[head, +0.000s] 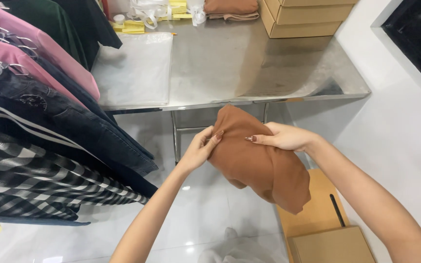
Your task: Taking clothes off hangers and folding them on a table
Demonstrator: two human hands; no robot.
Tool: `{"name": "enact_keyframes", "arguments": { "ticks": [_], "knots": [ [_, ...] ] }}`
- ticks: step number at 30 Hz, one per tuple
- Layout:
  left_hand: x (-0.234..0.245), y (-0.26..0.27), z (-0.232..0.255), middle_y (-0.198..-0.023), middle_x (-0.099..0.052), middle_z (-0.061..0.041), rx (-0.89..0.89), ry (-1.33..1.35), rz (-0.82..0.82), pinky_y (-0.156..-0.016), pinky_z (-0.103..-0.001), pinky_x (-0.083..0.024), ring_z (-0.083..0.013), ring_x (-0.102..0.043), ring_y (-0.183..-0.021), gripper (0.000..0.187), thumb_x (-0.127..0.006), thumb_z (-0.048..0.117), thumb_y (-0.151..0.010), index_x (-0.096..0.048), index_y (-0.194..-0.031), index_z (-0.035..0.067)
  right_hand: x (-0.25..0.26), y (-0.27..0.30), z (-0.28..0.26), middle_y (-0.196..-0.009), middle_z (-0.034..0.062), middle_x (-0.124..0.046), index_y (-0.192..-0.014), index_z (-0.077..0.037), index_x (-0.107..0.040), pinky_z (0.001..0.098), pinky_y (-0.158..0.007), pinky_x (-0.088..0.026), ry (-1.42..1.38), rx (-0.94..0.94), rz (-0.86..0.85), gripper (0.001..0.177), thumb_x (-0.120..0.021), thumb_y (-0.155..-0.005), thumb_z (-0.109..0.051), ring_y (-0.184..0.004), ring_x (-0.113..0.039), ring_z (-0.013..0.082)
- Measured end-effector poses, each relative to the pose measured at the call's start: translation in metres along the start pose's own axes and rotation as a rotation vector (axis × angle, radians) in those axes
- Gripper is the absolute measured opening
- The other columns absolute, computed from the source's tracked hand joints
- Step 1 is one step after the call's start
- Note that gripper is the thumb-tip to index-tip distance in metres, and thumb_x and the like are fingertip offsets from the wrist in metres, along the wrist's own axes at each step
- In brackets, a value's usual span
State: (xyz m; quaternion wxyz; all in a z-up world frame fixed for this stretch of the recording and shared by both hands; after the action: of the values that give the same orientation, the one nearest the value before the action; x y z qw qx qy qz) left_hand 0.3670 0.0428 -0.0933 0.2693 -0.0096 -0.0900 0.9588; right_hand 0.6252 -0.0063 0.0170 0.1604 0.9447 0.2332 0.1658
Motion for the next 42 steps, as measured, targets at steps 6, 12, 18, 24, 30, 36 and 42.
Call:
{"name": "enact_keyframes", "arguments": {
  "ticks": [6,12,18,24,30,36,42],
  "knots": [
    [0.013,-0.046,0.027,-0.081,-0.074,-0.018,0.124,-0.629,-0.188,-0.084,-0.050,-0.057,-0.0388,-0.072,-0.085,0.027,-0.071,0.038,-0.103,-0.076,-0.096,0.012,-0.017,0.020,-0.003,-0.087,0.0116,-0.083,-0.105,-0.004,-0.086,0.0369,-0.056,-0.062,-0.059,-0.062,0.061,0.027,-0.080,-0.099,-0.029,-0.072,-0.077,0.0217],
    [0.023,-0.045,0.064,-0.088,-0.079,-0.015,0.188,-0.727,-0.123,-0.087,-0.048,-0.060,-0.0390,-0.076,-0.091,0.033,-0.074,0.045,-0.098,-0.082,-0.097,0.013,-0.042,0.008,0.032,-0.086,0.0111,-0.083,-0.104,-0.004,-0.086,0.0382,-0.061,-0.065,-0.055,0.054,0.134,0.041,-0.065,-0.108,-0.039,-0.077,-0.076,0.0203],
    [0.005,0.051,0.008,-0.084,-0.074,-0.015,0.099,-0.747,0.614,-0.077,-0.050,-0.059,-0.0389,-0.074,-0.086,0.030,-0.070,0.037,-0.106,-0.070,-0.093,0.011,-0.040,-0.020,0.073,-0.114,0.0280,-0.080,-0.142,0.000,-0.069,0.0535,-0.071,-0.066,-0.417,-0.286,0.385,0.066,-0.075,-0.099,-0.050,-0.093,-0.080,0.0360],
    [-0.053,0.085,0.005,-0.176,-0.006,-0.037,0.470,0.185,0.159,-0.130,-0.072,-0.010,-0.0587,-0.007,-0.161,0.102,-0.032,0.080,-0.104,-0.004,-0.176,0.013,-0.100,-0.011,0.014,-0.164,0.0326,-0.043,-0.171,0.002,-0.015,0.0648,-0.105,-0.056,-0.569,-0.466,0.427,0.126,-0.081,-0.086,-0.064,-0.141,-0.059,0.0435],
    [-0.073,0.060,-0.044,-0.181,-0.015,-0.019,0.392,0.931,0.359,-0.132,-0.063,-0.022,-0.0457,-0.022,-0.163,0.109,-0.020,0.099,-0.088,-0.012,-0.176,0.034,-0.109,-0.014,0.011,-0.172,0.0263,-0.029,-0.166,0.001,-0.023,0.0578,-0.133,-0.019,-0.352,-0.275,0.334,0.109,-0.069,-0.094,-0.067,-0.163,-0.028,0.0364],
    [-0.078,0.030,-0.118,-0.138,-0.075,-0.017,0.498,1.244,0.574,-0.101,-0.048,-0.059,-0.0328,-0.075,-0.116,0.067,-0.084,0.051,-0.088,-0.072,-0.144,0.016,-0.116,-0.058,0.142,-0.164,0.0215,-0.044,-0.155,0.000,-0.045,0.0514,-0.133,-0.017,-0.155,0.150,0.434,0.068,-0.067,-0.107,-0.044,-0.162,-0.028,0.0326],
    [-0.082,0.028,0.066,-0.173,-0.040,-0.014,0.508,0.762,0.599,-0.119,-0.061,-0.038,-0.0373,-0.045,-0.152,0.105,-0.084,0.027,-0.084,-0.028,-0.170,0.050,-0.085,-0.069,0.126,-0.120,0.0014,-0.074,-0.136,-0.022,-0.076,0.0299,-0.086,-0.063,0.323,0.308,0.685,0.029,-0.067,-0.108,-0.020,-0.110,-0.076,0.0207]
  ]
}}
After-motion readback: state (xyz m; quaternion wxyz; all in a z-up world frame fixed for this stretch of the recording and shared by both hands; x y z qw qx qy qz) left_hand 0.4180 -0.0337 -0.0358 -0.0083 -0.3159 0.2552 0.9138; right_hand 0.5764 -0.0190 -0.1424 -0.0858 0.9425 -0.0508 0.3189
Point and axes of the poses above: each hand's wrist, its own y-axis away from the middle knuckle, its own x-axis out of the back of the hand, z = x × y, the point moved 1 cm from there along -y, towards the middle knuckle
